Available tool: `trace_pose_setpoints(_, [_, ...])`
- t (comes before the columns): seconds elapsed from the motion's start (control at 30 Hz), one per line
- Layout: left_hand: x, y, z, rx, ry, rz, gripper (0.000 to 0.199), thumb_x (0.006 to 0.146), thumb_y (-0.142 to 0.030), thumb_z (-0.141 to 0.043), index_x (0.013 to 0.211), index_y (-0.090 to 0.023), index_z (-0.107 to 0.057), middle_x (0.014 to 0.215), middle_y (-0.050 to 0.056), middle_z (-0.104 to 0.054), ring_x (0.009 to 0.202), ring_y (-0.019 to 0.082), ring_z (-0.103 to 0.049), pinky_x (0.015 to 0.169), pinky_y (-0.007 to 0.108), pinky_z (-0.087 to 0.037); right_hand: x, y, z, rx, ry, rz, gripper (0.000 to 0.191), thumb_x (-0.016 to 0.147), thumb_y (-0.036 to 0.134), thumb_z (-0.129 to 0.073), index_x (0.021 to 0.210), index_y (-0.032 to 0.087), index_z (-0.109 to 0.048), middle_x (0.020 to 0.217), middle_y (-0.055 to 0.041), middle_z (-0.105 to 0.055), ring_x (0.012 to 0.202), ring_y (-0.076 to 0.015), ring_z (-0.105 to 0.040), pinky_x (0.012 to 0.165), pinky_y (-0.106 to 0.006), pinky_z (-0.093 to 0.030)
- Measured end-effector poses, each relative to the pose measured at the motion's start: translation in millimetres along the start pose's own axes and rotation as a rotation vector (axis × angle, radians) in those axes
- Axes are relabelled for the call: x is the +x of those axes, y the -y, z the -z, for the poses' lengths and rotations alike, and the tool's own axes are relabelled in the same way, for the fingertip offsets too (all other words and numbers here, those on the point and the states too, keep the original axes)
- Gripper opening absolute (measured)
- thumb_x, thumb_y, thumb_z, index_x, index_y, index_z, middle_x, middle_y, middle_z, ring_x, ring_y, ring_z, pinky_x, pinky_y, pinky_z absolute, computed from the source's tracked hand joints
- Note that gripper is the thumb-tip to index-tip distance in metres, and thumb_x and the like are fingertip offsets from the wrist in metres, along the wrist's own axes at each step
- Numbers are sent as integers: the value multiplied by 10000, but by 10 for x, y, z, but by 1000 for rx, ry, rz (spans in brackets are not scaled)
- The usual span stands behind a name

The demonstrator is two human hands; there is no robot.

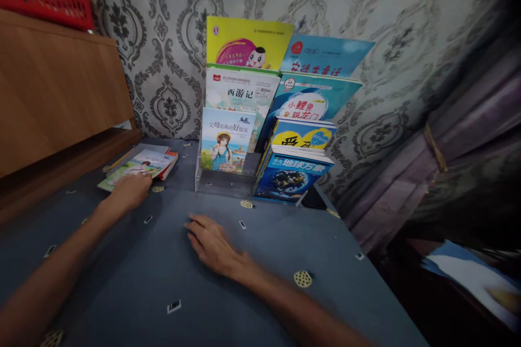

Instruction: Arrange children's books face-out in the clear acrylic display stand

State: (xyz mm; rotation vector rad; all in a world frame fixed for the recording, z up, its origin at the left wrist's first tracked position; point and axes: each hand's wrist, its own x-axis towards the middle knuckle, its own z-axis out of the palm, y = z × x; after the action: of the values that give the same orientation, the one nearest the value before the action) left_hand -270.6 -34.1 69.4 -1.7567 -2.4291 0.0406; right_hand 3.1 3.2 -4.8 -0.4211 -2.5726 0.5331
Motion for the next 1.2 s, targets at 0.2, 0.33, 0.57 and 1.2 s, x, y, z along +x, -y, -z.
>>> trace_pose_setpoints(0.2, [-641,-576,116,161,140,-174,515,877,16,-351,1320,-6,-612,1086,262,-745,1029,359,-735,862,445,-556,-122,-90,-102,120,-64,-31,327,1022,201,-484,1314,161,-629,1441,-179,-604,1376,-247,-558,1137,-458,-494])
trace_pose_setpoints(0.33, [-1033,-997,117,105,205,-270,477,847,57,-360,1144,-54,-717,1002,253,-747,872,329,-761,723,405,-585,-97,-91,-94,180,-65,-61,360,1031,194,-446,1354,177,-605,1446,-168,-600,1388,-229,-546,1156,-447,-478])
trace_pose_setpoints(0.57, [-1050,-1003,243,112,303,-262,336,1006,-330,-491,1181,-144,-709,1133,212,-734,1013,355,-731,827,435,-574,-70,-44,-68,181,-49,-48,366,1020,175,-444,1343,170,-616,1420,-169,-610,1350,-238,-572,1140,-449,-490])
trace_pose_setpoints(1.2, [-1013,-915,-414,-328,-39,-324,253,913,-231,-508,1068,-203,-706,1148,124,-724,1047,281,-675,933,422,-548,137,170,70,92,-38,-4,395,1061,231,-368,1409,165,-543,1401,-137,-650,1327,-237,-598,1141,-432,-479])
